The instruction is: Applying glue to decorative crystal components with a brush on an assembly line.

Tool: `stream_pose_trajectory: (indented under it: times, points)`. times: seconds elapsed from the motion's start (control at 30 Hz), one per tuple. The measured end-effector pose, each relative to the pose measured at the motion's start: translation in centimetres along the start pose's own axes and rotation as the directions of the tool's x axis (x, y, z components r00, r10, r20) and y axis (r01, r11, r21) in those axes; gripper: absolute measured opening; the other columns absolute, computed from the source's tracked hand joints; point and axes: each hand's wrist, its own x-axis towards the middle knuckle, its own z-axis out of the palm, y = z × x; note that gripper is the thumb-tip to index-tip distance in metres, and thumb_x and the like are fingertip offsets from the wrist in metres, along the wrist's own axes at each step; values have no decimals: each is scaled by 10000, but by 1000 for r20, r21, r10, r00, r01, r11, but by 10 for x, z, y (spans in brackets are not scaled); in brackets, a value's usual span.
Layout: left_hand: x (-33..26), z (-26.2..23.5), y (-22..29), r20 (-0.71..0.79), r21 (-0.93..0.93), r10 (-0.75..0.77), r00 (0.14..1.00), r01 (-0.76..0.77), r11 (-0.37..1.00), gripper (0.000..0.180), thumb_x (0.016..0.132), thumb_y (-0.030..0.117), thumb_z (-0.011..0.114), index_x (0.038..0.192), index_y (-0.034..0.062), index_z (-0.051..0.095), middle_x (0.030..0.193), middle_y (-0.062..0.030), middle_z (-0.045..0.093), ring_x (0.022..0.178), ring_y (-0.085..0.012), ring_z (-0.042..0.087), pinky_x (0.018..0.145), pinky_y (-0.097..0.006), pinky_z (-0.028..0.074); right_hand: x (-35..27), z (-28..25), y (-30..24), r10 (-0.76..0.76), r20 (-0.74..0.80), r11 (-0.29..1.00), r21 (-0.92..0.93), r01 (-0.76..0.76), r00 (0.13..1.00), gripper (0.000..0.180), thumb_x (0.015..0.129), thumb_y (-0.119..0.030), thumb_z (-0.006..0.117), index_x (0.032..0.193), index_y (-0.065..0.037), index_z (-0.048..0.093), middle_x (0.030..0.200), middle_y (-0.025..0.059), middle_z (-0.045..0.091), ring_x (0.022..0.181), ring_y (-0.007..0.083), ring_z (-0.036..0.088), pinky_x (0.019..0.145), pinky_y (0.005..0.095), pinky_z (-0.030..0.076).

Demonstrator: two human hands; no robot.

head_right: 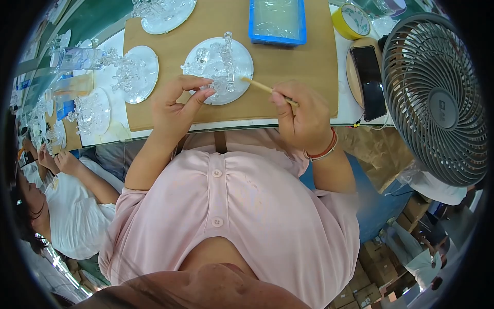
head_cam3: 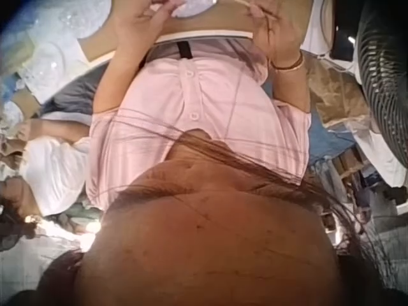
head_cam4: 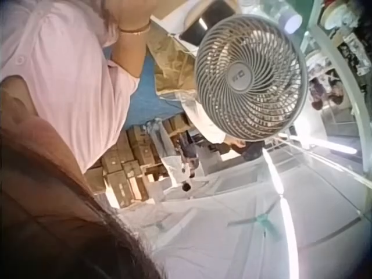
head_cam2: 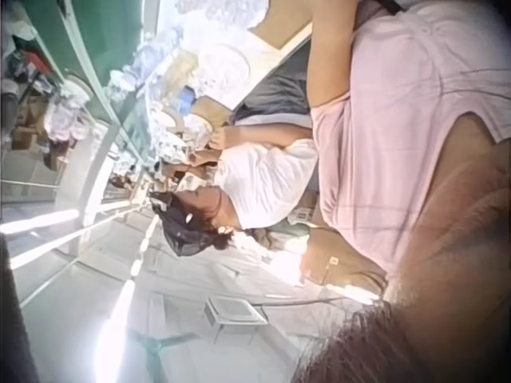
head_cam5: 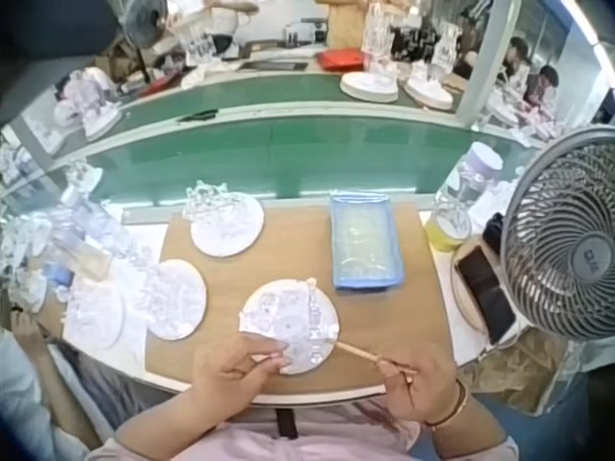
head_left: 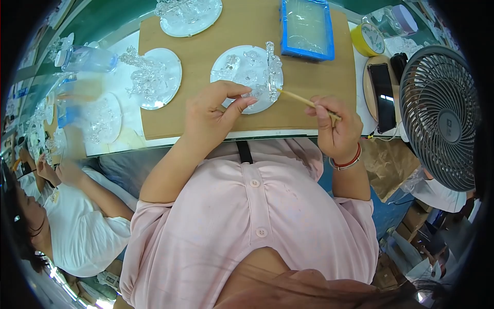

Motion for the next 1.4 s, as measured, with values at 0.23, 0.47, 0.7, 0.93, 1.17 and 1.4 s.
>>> stream_pose_trajectory:
  times: [0.23, 0.47, 0.7, 0.93, 1.17, 1.4]
  points:
    - [0, -1, 0, 5, 25, -13, 1000, 13, 1000, 152, 732, 78, 762, 852, 32, 681, 778, -66, 669, 680, -164, 638, 590, -273, 492, -3, 2, -9, -121, 64, 990, -66, 125, 991, 44, 891, 11, 525, 926, 23, 549, 790, 150, 653, 681, 240, 666, 632, 283, 517]
    - [1, -1, 0, 2, 40, 3, 1000, -3, 999, 152, 734, 94, 763, 852, 40, 683, 775, -64, 669, 674, -168, 639, 583, -275, 487, -3, 7, -13, -88, 20, 996, -27, 88, 996, 26, 857, 19, 549, 881, 15, 559, 758, 162, 644, 661, 263, 659, 606, 316, 517]
    - [1, -1, 0, 10, 43, -3, 1000, 3, 999, 146, 741, 79, 754, 858, 32, 679, 773, -71, 667, 677, -175, 640, 587, -278, 490, -1, 11, -26, -156, 106, 984, 100, 146, 982, 56, 831, 35, 571, 879, 9, 557, 755, 140, 644, 671, 268, 661, 592, 321, 516]
    - [2, -3, 3, 36, 50, -30, 999, 29, 998, 147, 744, 58, 748, 866, 24, 675, 776, -77, 661, 692, -165, 639, 601, -267, 493, 0, 6, -4, -79, 22, 994, -68, 80, 997, 44, 870, 18, 550, 911, 8, 560, 752, 127, 647, 662, 208, 669, 571, 287, 508]
    - [1, -1, 3, 36, 44, -18, 999, 16, 999, 136, 759, 66, 737, 875, 31, 674, 775, -75, 659, 693, -161, 636, 599, -269, 489, 31, 11, 30, -44, -51, 997, -72, 41, 998, 68, 910, -40, 556, 967, -4, 569, 798, 105, 660, 699, 184, 684, 600, 252, 511]
    - [2, -3, 3, 46, 56, -38, 998, 35, 998, 134, 763, 73, 735, 873, 33, 670, 781, -78, 658, 695, -166, 637, 605, -268, 491, 18, 0, 26, -82, 19, 990, -114, 84, 996, 62, 902, -22, 556, 960, 0, 566, 824, 116, 663, 722, 207, 678, 641, 269, 517]
